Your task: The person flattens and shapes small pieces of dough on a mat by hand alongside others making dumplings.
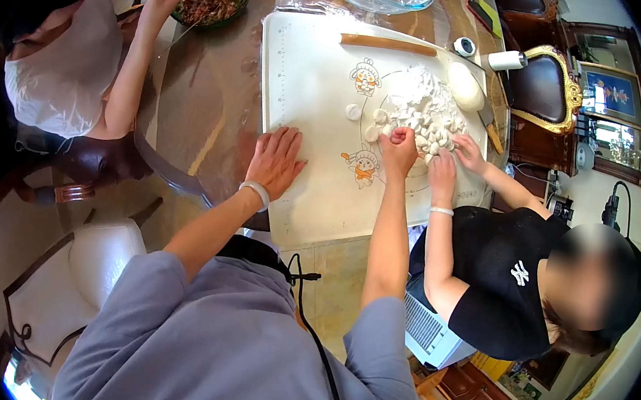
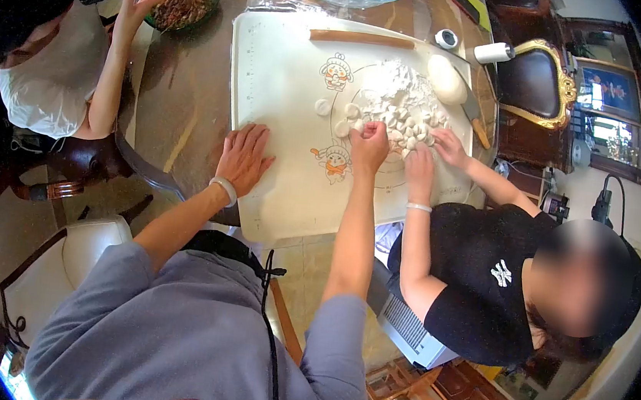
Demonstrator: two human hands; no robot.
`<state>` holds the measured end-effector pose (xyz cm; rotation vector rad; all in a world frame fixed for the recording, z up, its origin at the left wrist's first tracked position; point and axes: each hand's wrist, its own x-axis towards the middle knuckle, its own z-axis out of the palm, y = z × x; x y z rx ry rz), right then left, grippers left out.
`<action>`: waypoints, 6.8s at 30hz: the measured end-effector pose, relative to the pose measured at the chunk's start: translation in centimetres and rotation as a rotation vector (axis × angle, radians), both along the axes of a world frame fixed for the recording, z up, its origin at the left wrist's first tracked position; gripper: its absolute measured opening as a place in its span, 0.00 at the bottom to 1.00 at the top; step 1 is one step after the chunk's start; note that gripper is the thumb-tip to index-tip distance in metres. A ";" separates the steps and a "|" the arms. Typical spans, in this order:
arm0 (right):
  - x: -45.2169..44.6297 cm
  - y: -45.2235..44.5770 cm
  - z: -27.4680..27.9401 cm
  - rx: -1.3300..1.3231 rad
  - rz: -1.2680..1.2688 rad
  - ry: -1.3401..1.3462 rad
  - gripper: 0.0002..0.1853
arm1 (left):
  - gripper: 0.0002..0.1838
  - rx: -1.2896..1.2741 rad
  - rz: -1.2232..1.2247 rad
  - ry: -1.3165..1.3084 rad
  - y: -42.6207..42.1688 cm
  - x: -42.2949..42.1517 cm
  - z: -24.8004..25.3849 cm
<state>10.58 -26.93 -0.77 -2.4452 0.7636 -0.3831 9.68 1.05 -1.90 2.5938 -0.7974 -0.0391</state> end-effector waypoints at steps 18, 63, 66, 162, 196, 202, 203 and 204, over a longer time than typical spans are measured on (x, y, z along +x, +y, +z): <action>0.4 -0.9 -2.4 0.096 -0.100 0.026 0.13 | 0.30 -0.023 -0.003 -0.016 -0.2 0.0 -0.2; -7.4 11.4 -0.7 0.670 -0.208 0.182 0.14 | 0.20 -0.366 -0.221 0.100 -2.0 -1.1 -1.9; -7.1 11.2 -1.7 0.520 -0.196 0.206 0.13 | 0.20 -0.361 -0.192 0.105 -2.2 -1.5 -2.0; -7.0 12.0 0.7 0.197 0.039 0.393 0.19 | 0.30 -0.237 -0.210 0.186 1.7 0.6 -1.2; -9.0 13.5 0.8 0.056 0.198 0.178 0.13 | 0.32 -0.225 -0.236 0.171 2.1 0.4 -1.1; -9.2 13.6 1.4 -0.263 0.345 0.061 0.13 | 0.32 -0.218 -0.227 0.166 1.9 0.4 -1.5; -9.7 13.3 1.4 -0.230 0.407 0.054 0.13 | 0.31 -0.218 -0.225 0.160 2.0 0.3 -1.6; -10.1 13.1 1.2 -0.198 0.468 0.044 0.12 | 0.30 -0.219 -0.224 0.153 2.0 0.3 -1.5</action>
